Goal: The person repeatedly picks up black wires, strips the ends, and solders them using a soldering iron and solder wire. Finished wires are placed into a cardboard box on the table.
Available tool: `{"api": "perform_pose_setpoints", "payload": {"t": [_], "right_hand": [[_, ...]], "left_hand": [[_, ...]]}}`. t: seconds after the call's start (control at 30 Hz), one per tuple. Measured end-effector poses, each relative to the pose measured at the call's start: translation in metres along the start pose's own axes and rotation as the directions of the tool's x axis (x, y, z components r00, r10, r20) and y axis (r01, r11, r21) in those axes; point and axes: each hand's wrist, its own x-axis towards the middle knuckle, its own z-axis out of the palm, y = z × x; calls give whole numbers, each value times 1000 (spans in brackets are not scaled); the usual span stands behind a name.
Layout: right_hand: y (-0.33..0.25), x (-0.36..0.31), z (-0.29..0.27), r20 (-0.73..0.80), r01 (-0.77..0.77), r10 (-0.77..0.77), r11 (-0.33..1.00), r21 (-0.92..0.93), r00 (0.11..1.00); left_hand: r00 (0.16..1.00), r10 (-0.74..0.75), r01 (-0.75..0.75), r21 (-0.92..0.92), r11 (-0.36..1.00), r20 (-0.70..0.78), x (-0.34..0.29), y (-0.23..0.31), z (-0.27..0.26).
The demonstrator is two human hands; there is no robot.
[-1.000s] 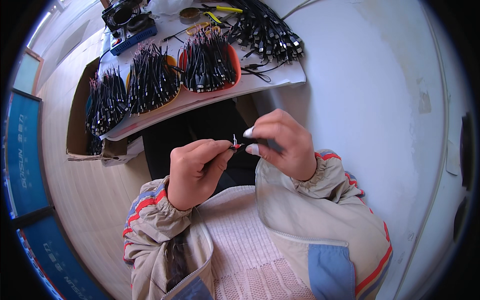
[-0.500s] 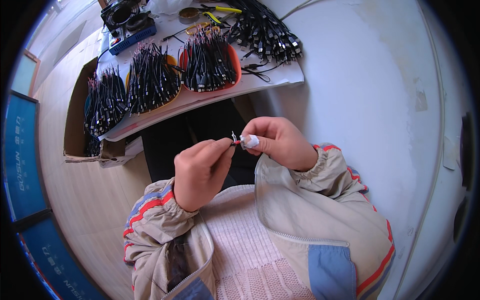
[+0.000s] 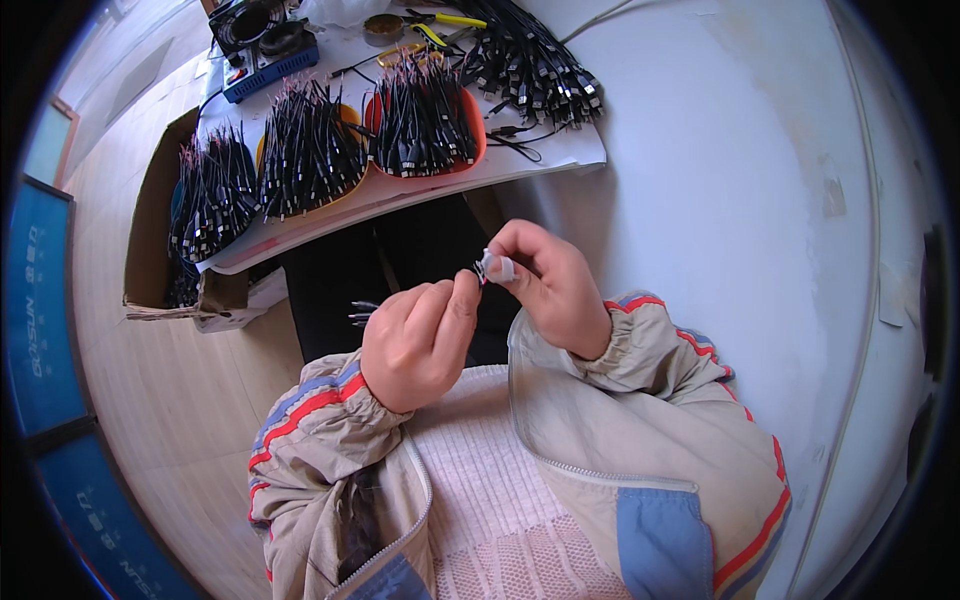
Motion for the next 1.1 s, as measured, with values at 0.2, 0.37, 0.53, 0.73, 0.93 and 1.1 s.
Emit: {"api": "perform_pose_setpoints", "payload": {"t": [0.2,0.37,0.53,0.73,0.93,1.1], "right_hand": [[-7,-4,-8,109,-218,199,953,210,974],[-19,7,-15,226,571,-535,670,-473,814],[-18,10,-8,209,484,-444,707,-516,872],[-23,7,-17,186,301,-270,939,-167,945],[-23,5,-15,329,544,-454,791,-279,828],[-16,-2,-20,308,626,-545,690,-364,780]], "left_hand": [[939,-302,341,-340,876,165,-7,-3,-11],[776,-469,596,-736,322,423,-4,-5,-22],[912,-359,411,-434,801,200,-4,-5,-18],[718,-415,629,-776,44,559,-9,-18,-23],[732,-261,612,-775,-156,630,-10,-20,-14],[712,-343,603,-784,-148,612,-8,-15,-9]]}}
